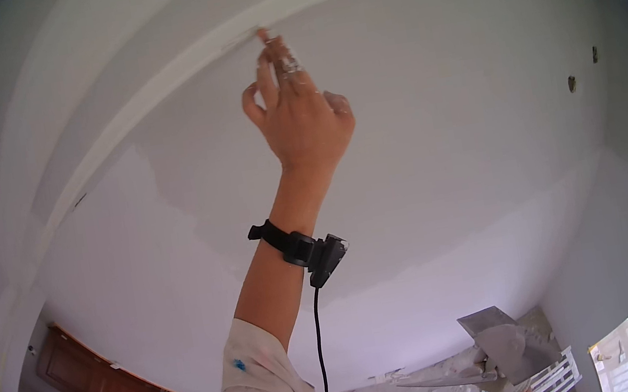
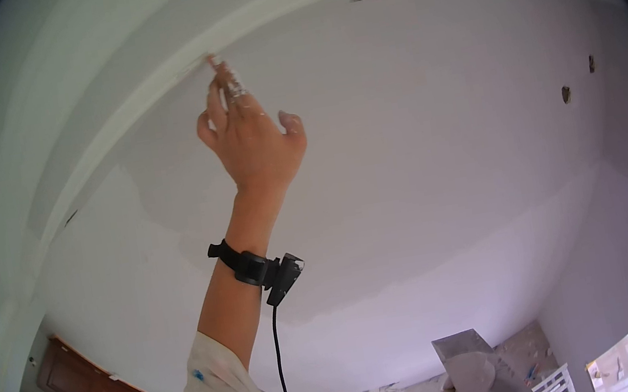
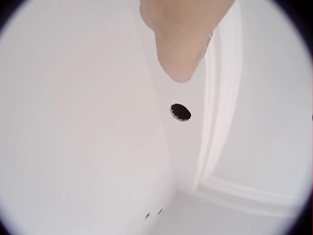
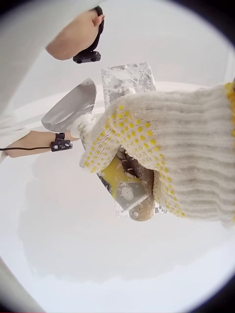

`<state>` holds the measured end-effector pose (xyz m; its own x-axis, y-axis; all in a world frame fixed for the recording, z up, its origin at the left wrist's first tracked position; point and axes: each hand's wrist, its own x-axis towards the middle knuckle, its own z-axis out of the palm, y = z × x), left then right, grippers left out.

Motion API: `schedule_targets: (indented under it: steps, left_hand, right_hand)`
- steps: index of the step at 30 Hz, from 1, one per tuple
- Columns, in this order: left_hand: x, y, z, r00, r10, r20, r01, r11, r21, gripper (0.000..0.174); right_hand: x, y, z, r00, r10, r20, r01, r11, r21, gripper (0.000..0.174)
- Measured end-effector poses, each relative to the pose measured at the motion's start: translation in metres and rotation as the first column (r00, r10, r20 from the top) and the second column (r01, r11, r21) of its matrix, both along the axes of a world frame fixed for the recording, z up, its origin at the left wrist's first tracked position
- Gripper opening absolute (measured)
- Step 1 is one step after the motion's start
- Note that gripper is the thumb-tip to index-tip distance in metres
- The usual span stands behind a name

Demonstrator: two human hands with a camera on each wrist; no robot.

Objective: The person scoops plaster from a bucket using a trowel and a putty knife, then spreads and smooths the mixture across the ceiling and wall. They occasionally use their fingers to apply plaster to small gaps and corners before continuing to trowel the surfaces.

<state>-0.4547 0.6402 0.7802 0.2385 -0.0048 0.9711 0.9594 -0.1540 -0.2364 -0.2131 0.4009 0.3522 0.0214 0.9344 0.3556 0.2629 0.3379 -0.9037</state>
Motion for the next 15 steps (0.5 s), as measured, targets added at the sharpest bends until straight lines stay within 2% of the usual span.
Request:
schedule_targets:
  steps: [2,3,7,13,15]
  left_hand:
    - [0.007,-0.001,-0.001,0.99,-0.049,-0.131,0.045,0.998,-0.032,0.087]
    - [0.01,0.0,-0.001,0.981,-0.06,-0.186,0.064,0.998,0.018,0.086]
    - [0.003,-0.004,0.009,0.971,-0.054,-0.233,0.072,0.995,0.07,0.084]
    - [0.003,0.002,0.016,0.954,0.088,-0.287,-0.042,0.986,0.164,0.078]
    - [0.01,0.0,0.016,0.94,0.158,-0.303,-0.113,0.98,0.161,0.071]
  right_hand:
    - [-0.001,-0.002,0.0,0.996,-0.022,0.085,0.018,0.999,0.046,0.053]
    - [-0.001,-0.003,0.0,0.991,-0.034,0.127,0.025,0.997,0.07,0.053]
    - [-0.005,-0.01,-0.001,0.954,-0.089,0.285,0.044,0.986,0.163,0.053]
    - [0.023,0.001,-0.001,0.874,-0.156,0.46,0.031,0.963,0.267,0.054]
    - [0.035,0.008,0.017,0.812,-0.268,0.518,0.122,0.946,0.299,0.05]
